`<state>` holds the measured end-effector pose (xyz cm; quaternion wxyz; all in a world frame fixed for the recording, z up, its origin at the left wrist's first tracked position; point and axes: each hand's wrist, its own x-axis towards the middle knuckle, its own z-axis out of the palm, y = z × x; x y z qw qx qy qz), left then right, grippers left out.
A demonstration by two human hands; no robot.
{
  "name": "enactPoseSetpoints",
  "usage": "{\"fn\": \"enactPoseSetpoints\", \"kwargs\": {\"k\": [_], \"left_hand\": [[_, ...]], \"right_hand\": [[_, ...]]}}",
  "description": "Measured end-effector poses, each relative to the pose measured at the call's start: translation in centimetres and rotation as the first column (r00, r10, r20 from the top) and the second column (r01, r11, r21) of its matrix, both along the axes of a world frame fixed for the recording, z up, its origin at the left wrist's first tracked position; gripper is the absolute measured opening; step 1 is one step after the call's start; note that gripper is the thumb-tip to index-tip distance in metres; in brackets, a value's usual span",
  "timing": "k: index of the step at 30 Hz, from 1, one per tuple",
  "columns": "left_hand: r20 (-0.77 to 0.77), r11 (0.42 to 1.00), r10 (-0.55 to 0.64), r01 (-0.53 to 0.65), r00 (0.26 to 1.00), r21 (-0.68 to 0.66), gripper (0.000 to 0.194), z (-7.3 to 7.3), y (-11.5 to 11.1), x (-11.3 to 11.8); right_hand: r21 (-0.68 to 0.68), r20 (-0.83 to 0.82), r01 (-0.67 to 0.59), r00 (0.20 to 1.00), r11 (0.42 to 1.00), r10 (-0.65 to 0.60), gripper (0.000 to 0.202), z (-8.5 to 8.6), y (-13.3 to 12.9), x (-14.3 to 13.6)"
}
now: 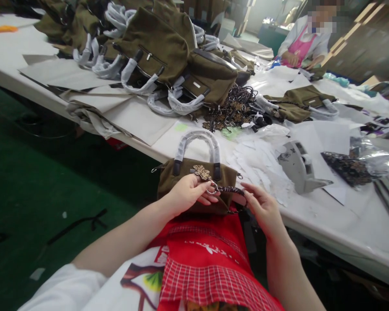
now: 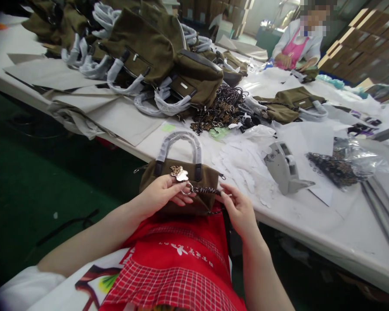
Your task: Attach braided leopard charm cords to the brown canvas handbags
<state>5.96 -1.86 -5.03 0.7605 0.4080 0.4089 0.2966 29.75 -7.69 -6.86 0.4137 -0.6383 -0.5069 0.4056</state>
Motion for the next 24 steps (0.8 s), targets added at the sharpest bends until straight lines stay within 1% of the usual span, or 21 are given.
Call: {"fn": "enactPoseSetpoints", "kwargs": {"k": [1, 3, 5, 7, 9, 11, 13, 14, 15, 16, 17, 18, 19, 20, 21, 22, 23, 24], "left_hand": [[-0.032, 1.0, -0.017, 0.018, 0.999, 0.019, 0.02, 0.0, 0.0, 0.0], [-0.069, 0.998, -0.048, 0.052, 0.996, 0.044, 0.021, 0.1, -0.2, 0.0], [-0.082, 0.997, -0.058, 0.062, 0.995, 0.052, 0.031, 0.1, -0.4, 0.1], [-0.091, 0.997, -0.033, 0.039, 0.995, 0.067, 0.045, 0.0, -0.6, 0.2], [-0.109, 0.994, 0.013, -0.001, 0.994, 0.107, 0.053, -0.1, -0.8, 0.3], [-0.127, 0.989, 0.038, -0.019, 0.991, 0.149, 0.054, -0.2, -1.0, 0.4], [-0.12, 0.988, 0.026, -0.007, 0.992, 0.156, 0.051, -0.1, -1.1, 0.3], [-0.109, 0.988, 0.003, 0.013, 0.994, 0.151, 0.047, 0.0, -1.2, 0.2], [-0.105, 0.986, -0.023, 0.04, 0.994, 0.161, 0.042, 0.3, -1.3, 0.1], [-0.126, 0.976, -0.048, 0.074, 0.991, 0.204, 0.038, 0.7, -1.3, -0.1], [-0.177, 0.953, -0.061, 0.11, 0.982, 0.283, 0.035, 1.2, -1.3, -0.3], [-0.246, 0.91, -0.055, 0.15, 0.968, 0.387, 0.033, 1.8, -1.3, -0.5], [-0.314, 0.846, -0.031, 0.193, 0.949, 0.498, 0.03, 2.5, -1.2, -0.7], [-0.363, 0.772, -0.004, 0.234, 0.932, 0.591, 0.027, 3.1, -0.9, -0.9], [-0.385, 0.708, 0.018, 0.26, 0.923, 0.657, 0.022, 3.8, -0.7, -1.0], [-0.387, 0.666, 0.029, 0.271, 0.922, 0.695, 0.018, 4.3, -0.4, -1.0], [-0.378, 0.648, 0.032, 0.268, 0.925, 0.713, 0.015, 4.8, 0.0, -1.0], [-0.371, 0.645, 0.035, 0.263, 0.928, 0.718, 0.014, 5.1, 0.3, -0.9]], "right_hand": [[0.092, 0.116, -0.004, 0.993, 0.996, -0.006, 0.033, 0.2, -0.2, -0.3], [0.252, 0.284, -0.066, 0.959, 0.965, -0.009, 0.03, 1.1, -0.6, -1.2], [0.337, 0.387, -0.181, 0.921, 0.924, 0.039, 0.024, 2.0, -1.0, -2.5], [0.371, 0.491, -0.313, 0.865, 0.874, 0.102, 0.022, 2.7, -1.2, -3.9], [0.367, 0.606, -0.412, 0.786, 0.834, 0.121, 0.021, 2.7, -1.3, -5.1], [0.361, 0.693, -0.456, 0.715, 0.813, 0.094, 0.022, 2.3, -1.2, -5.8], [0.371, 0.728, -0.469, 0.683, 0.802, 0.062, 0.023, 1.9, -1.1, -6.0], [0.382, 0.719, -0.464, 0.693, 0.799, 0.058, 0.022, 1.8, -1.0, -5.9], [0.393, 0.688, -0.446, 0.723, 0.804, 0.066, 0.02, 1.8, -1.0, -5.8], [0.394, 0.632, -0.411, 0.771, 0.822, 0.083, 0.017, 1.9, -0.9, -5.6], [0.38, 0.55, -0.365, 0.828, 0.85, 0.109, 0.014, 2.1, -0.7, -5.4], [0.346, 0.449, -0.321, 0.881, 0.881, 0.145, 0.013, 2.4, -0.6, -5.2], [0.294, 0.337, -0.289, 0.923, 0.911, 0.185, 0.014, 2.8, -0.4, -5.0], [0.232, 0.221, -0.269, 0.95, 0.935, 0.219, 0.016, 3.2, -0.1, -4.8], [0.171, 0.112, -0.26, 0.963, 0.95, 0.243, 0.018, 3.7, 0.1, -4.6], [0.123, 0.014, -0.255, 0.967, 0.959, 0.256, 0.02, 4.1, 0.4, -4.5], [0.092, -0.071, -0.252, 0.963, 0.963, 0.259, 0.021, 4.4, 0.7, -4.4], [0.08, -0.14, -0.246, 0.957, 0.966, 0.255, 0.021, 4.7, 1.1, -4.4]]}}
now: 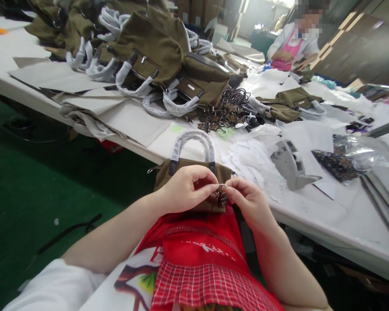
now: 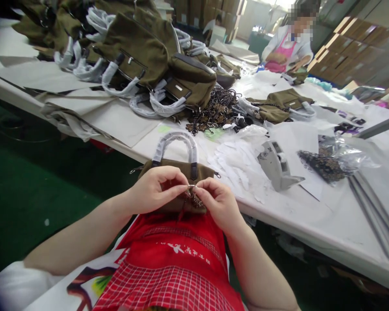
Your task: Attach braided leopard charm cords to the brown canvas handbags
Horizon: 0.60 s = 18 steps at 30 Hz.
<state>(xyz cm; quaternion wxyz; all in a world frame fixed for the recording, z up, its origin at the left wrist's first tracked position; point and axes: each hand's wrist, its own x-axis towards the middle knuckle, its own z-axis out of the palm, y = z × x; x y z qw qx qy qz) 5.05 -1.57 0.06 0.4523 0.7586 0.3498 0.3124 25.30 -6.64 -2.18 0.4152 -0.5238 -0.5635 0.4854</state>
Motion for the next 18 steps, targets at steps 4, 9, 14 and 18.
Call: {"fn": "enactPoseSetpoints", "kwargs": {"k": [4, 9, 14, 18], "left_hand": [[0.025, 0.998, 0.057, -0.057, 0.998, -0.002, 0.014, 0.2, 0.8, 0.5], [0.199, 0.982, 0.068, -0.03, 0.978, -0.188, 0.02, -0.9, 0.6, 0.5], [0.269, 0.977, 0.05, 0.009, 0.962, -0.214, 0.023, -1.2, 0.7, 0.3], [0.19, 0.992, 0.109, -0.094, 0.976, -0.085, 0.018, -1.3, 1.1, 0.3]], "right_hand": [[-0.023, -0.225, -0.063, 0.973, 0.998, 0.056, 0.02, -0.2, 1.2, -0.4], [-0.17, -0.558, -0.253, 0.821, 0.952, 0.119, 0.026, -1.5, 1.9, -1.3], [-0.166, -0.703, -0.418, 0.685, 0.893, 0.19, 0.022, -1.0, 1.9, -1.9], [-0.14, -0.707, -0.351, 0.69, 0.926, 0.154, 0.021, -1.1, 2.3, -2.1]]}}
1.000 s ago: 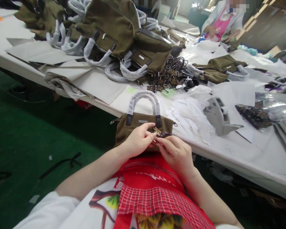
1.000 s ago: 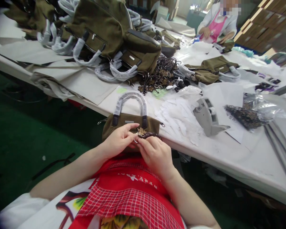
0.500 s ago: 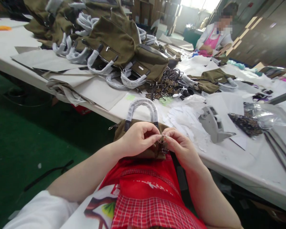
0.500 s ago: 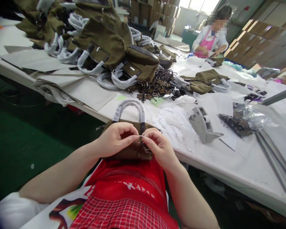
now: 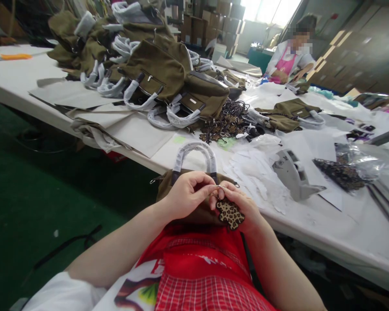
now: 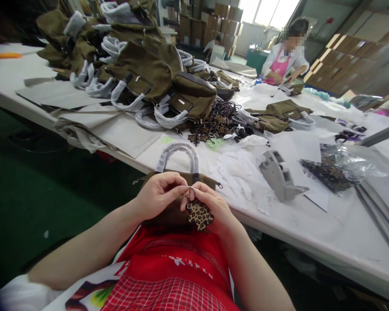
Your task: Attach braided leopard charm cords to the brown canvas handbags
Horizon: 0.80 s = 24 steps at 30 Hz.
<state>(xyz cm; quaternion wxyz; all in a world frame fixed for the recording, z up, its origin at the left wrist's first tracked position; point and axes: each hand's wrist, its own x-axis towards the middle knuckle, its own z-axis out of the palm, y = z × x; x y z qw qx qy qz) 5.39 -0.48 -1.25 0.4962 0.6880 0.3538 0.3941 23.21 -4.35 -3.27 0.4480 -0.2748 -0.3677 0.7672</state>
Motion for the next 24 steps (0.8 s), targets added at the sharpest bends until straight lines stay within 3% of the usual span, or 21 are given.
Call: {"fn": "enactPoseSetpoints", "kwargs": {"k": [7, 11, 14, 19, 24], "left_hand": [[-0.089, 0.999, -0.032, 0.034, 0.996, 0.026, 0.024, -1.7, 1.3, 0.3], [-0.384, 0.993, 0.119, -0.121, 0.916, 0.02, 0.026, -3.8, 5.6, 0.9], [-0.5, 0.99, 0.116, -0.14, 0.858, -0.012, 0.022, -5.4, 9.0, 2.3], [-0.436, 0.993, -0.002, -0.051, 0.9, -0.111, 0.033, -6.6, 11.3, 4.6], [-0.278, 0.993, -0.056, 0.024, 0.959, -0.119, 0.03, -5.2, 11.1, 4.2]], "right_hand": [[0.013, 0.082, 0.117, 0.99, 0.993, -0.118, 0.019, -0.9, 0.2, 0.3], [0.158, 0.267, 0.312, 0.9, 0.937, -0.344, 0.02, -2.0, 1.8, 1.2], [0.255, 0.433, 0.372, 0.781, 0.893, -0.449, 0.024, -3.4, 3.5, 1.7], [0.336, 0.578, 0.392, 0.632, 0.857, -0.516, 0.03, -5.1, 4.6, 1.7], [0.33, 0.643, 0.362, 0.59, 0.872, -0.488, 0.029, -5.5, 5.2, 2.0]]}}
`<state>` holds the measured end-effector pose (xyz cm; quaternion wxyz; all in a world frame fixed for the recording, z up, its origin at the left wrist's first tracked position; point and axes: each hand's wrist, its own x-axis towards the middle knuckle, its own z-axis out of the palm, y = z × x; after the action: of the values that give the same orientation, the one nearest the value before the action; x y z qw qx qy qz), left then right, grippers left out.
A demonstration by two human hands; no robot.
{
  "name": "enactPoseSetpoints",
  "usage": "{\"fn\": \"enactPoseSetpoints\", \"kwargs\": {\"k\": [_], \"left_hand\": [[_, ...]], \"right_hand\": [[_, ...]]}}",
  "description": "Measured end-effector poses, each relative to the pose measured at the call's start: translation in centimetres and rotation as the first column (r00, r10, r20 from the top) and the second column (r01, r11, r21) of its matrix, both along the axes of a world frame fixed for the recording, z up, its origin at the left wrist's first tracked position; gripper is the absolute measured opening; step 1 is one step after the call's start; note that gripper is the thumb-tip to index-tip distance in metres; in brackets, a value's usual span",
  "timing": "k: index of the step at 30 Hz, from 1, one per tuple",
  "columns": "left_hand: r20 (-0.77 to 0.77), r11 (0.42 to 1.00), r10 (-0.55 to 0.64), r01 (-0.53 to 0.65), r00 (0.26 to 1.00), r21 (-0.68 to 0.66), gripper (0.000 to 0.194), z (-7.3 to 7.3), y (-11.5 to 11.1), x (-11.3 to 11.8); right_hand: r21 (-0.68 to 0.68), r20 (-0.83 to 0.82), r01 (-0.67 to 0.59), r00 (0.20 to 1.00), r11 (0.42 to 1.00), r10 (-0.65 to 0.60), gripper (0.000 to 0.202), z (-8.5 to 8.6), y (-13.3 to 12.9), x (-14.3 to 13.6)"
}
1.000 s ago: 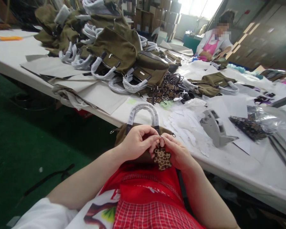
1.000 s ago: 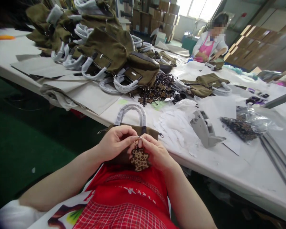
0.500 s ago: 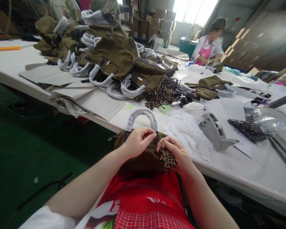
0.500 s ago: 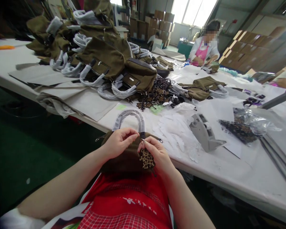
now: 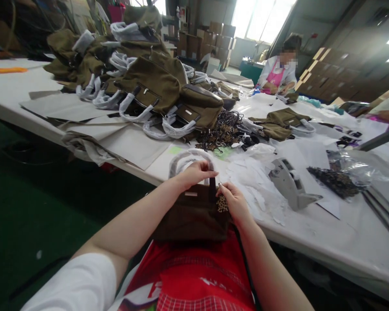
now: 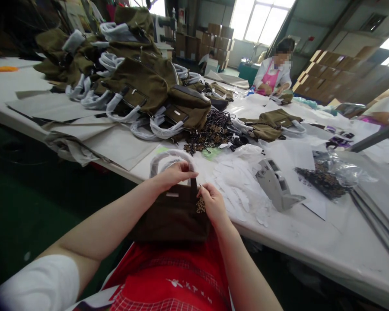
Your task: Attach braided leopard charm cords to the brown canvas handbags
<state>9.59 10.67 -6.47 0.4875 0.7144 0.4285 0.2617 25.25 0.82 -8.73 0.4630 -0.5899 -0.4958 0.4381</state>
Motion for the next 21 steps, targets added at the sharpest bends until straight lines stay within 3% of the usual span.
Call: {"fn": "enactPoseSetpoints", "kwargs": {"k": [4, 7, 11, 13, 14, 16, 21], "left_hand": [[-0.067, 0.991, -0.114, 0.119, 0.991, 0.069, 0.03, 1.4, -1.0, -0.6], [-0.189, 0.975, -0.102, 0.136, 0.977, 0.178, 0.032, 1.9, -2.3, -0.3], [-0.268, 0.972, -0.054, 0.113, 0.962, 0.208, 0.029, 1.9, -3.8, 0.4], [-0.281, 0.977, -0.049, 0.105, 0.959, 0.187, 0.031, 1.8, -4.3, 0.4], [-0.287, 0.979, -0.047, 0.101, 0.957, 0.175, 0.032, 1.7, -4.5, 0.4], [-0.29, 0.983, -0.048, 0.096, 0.956, 0.154, 0.035, 1.6, -4.6, 0.2], [-0.185, 0.963, -0.115, 0.155, 0.976, 0.222, 0.033, 1.7, -4.6, -0.1]], "right_hand": [[-0.039, 0.114, -0.044, 0.992, 0.998, 0.049, 0.027, 0.2, 0.9, 0.1], [0.006, 0.358, -0.056, 0.932, 0.998, 0.05, 0.022, 1.0, 0.8, -0.5], [0.115, 0.766, -0.078, 0.641, 0.99, -0.038, 0.019, 2.4, -0.5, -1.7], [0.131, 0.848, -0.134, 0.528, 0.982, -0.041, 0.019, 2.8, -1.0, -1.9], [0.132, 0.861, -0.167, 0.508, 0.977, -0.03, 0.018, 2.9, -1.1, -1.8], [0.143, 0.839, -0.226, 0.543, 0.964, 0.002, 0.017, 2.9, -1.1, -1.4], [0.186, 0.593, -0.302, 0.793, 0.935, 0.138, 0.016, 2.6, -0.8, 0.0]]}}
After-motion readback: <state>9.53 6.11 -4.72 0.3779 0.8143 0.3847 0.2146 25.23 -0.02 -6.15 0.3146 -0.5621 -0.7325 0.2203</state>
